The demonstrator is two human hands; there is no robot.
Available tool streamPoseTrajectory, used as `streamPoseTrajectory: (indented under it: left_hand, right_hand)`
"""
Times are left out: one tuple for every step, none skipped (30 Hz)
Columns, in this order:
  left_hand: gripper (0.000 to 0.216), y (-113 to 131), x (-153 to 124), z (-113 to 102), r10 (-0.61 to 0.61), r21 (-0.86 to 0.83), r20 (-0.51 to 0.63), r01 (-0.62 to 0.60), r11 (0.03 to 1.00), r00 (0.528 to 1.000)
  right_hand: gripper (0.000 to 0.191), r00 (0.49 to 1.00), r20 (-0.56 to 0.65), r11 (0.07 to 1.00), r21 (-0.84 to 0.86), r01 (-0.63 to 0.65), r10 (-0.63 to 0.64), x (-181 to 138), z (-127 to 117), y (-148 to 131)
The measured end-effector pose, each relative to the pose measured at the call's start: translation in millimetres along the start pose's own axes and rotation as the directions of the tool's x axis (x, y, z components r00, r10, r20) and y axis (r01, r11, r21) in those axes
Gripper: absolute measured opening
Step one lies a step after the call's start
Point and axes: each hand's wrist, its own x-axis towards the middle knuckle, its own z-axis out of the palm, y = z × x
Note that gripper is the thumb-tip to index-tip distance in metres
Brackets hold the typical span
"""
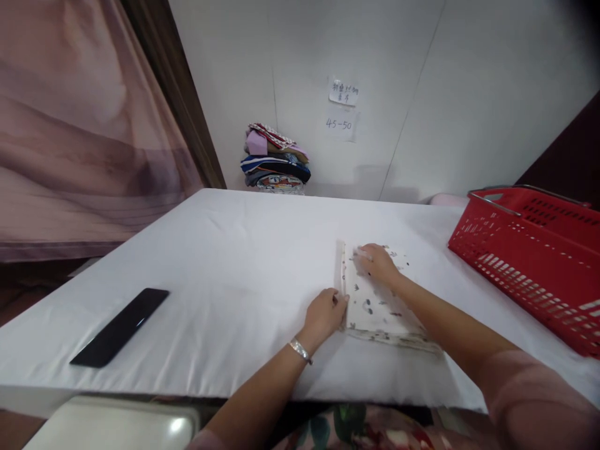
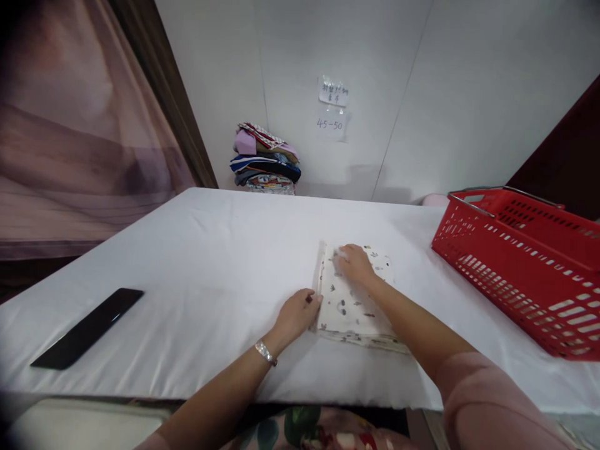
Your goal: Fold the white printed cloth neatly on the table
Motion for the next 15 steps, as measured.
streamPoseTrajectory:
  left_hand:
    - [0.038, 0, 4, 1, -0.006, -0.011, -0.02, 0.005, 1.0, 1.0]
    - [0.037, 1, 7, 3, -0.012, -0.02, -0.039, 0.012, 1.0, 0.999]
    - [0.035, 3, 9, 5, -0.019, -0.027, -0.06, 0.017, 0.999, 0.998]
    - [0.034, 5, 11, 6, -0.026, -0.031, -0.08, 0.024, 0.999, 0.996]
    - [0.033, 7, 13, 8, -0.035, -0.034, -0.101, 0.031, 0.999, 0.994]
    - [0.031, 9, 14, 9, -0.041, -0.038, -0.118, 0.036, 0.999, 0.992]
    - [0.03, 10, 16, 10, -0.043, -0.042, -0.128, 0.038, 0.998, 0.991]
    - [0.03, 11, 17, 11, -0.042, -0.047, -0.133, 0.036, 0.998, 0.99]
    - [0.029, 11, 19, 11, -0.043, -0.053, -0.135, 0.036, 0.998, 0.99]
    - [0.029, 11, 20, 12, -0.045, -0.062, -0.134, 0.037, 0.997, 0.99]
    - [0.03, 11, 21, 13, -0.046, -0.072, -0.13, 0.037, 0.997, 0.99]
    - [0.03, 11, 22, 13, -0.05, -0.086, -0.125, 0.04, 0.995, 0.991]
    - [0.03, 10, 23, 14, -0.056, -0.104, -0.12, 0.044, 0.994, 0.991]
    - [0.03, 10, 24, 15, -0.061, -0.126, -0.114, 0.047, 0.991, 0.992]
    - [0.031, 10, 24, 16, -0.066, -0.148, -0.109, 0.049, 0.988, 0.992]
  right_hand:
    - [0.036, 1.0, 0.004, 0.999, 0.013, 0.029, -0.029, -6, 3, -7]
    - [0.036, 0.998, 0.008, 0.998, 0.028, 0.055, -0.055, -11, 6, -13]
    - [0.036, 0.997, 0.016, 0.996, 0.041, 0.074, -0.074, -16, 8, -18]
    - [0.036, 0.996, 0.025, 0.995, 0.051, 0.08, -0.081, -19, 9, -22]
    - [0.035, 0.996, 0.036, 0.996, 0.057, 0.074, -0.077, -21, 8, -25]
    - [0.033, 0.997, 0.044, 0.997, 0.059, 0.057, -0.059, -22, 7, -28]
    - [0.031, 0.998, 0.051, 0.998, 0.064, 0.027, -0.03, -23, 5, -30]
    - [0.031, 0.998, 0.063, 0.997, 0.073, -0.017, 0.012, -23, 2, -33]
    - [0.033, 0.994, 0.085, 0.994, 0.088, -0.071, 0.064, -22, -2, -36]
    - [0.035, 0.986, 0.117, 0.986, 0.101, -0.132, 0.12, -22, -5, -40]
    - [0.037, 0.972, 0.159, 0.976, 0.109, -0.19, 0.172, -21, -8, -44]
    - [0.039, 0.956, 0.202, 0.965, 0.107, -0.239, 0.214, -21, -10, -49]
    - [0.04, 0.94, 0.239, 0.958, 0.095, -0.272, 0.243, -20, -11, -53]
    - [0.041, 0.93, 0.261, 0.954, 0.077, -0.288, 0.26, -20, -11, -58]
    - [0.04, 0.925, 0.268, 0.954, 0.056, -0.293, 0.269, -20, -10, -61]
